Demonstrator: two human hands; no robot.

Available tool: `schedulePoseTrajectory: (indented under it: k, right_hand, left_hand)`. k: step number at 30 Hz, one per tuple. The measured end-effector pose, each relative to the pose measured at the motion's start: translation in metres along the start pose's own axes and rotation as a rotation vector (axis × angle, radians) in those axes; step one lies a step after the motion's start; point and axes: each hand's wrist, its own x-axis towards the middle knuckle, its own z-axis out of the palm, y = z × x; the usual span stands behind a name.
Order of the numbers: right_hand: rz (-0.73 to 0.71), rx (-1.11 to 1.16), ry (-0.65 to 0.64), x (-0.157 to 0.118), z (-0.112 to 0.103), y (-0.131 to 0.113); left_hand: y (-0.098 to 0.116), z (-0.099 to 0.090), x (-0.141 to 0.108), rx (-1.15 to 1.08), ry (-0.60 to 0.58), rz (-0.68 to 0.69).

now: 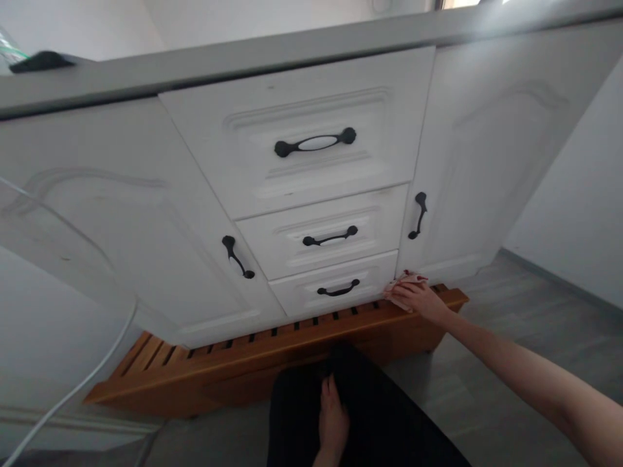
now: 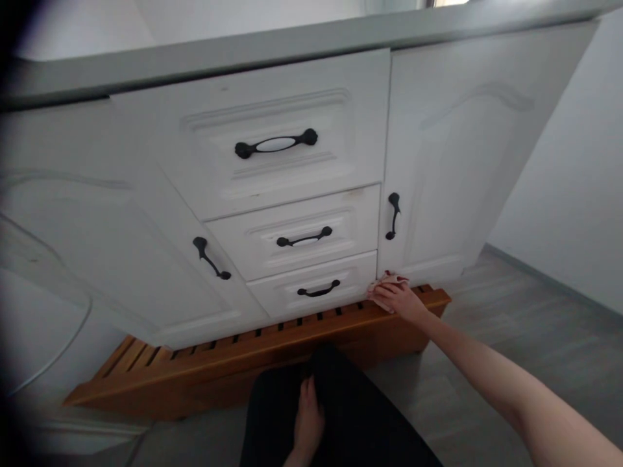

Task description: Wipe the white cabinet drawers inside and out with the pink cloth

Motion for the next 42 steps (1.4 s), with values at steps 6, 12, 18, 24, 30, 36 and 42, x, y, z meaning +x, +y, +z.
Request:
schedulePoseTrajectory:
  k: [6,12,18,24,30,36,42]
  right_hand:
    - [0.681,0.554,0.215,-0.074,-0.007,-0.009]
    - [1.089,1.108,0.480,-0.133,-0.015,-0.064]
    - [1.239,1.553,0.515,-0.144,-0.063,-0.123]
    - [1.047,1.491,0.354,-0.132,-0.113,-0.145]
    - [0.888,1.345,0.204,-0.130,-0.144,-0.150]
    - [0.825,1.202,0.128,-0.140,-0.151,-0.132]
    - [0.650,0.939,-0.162,-0.147,-0.186,-0.088]
  left_hand:
    - [0.002,0.001,-0.006,-0.124,0.129,0.026]
    - [0.032,-0.007,-0.024,-0.333,0.353,0.295]
    - [0.142,-0.026,-0.069,-0.473,0.214,0.648]
    - [0.231,-0.028,-0.102,-0.738,-0.006,0.594]
    - [0.236,-0.036,-0.108,-0.777,-0.026,0.619]
    - [0.220,-0.048,-0.096,-0.660,-0.117,0.716]
    - [0.216,-0.059,-0.069,-0.544,-0.388,0.738]
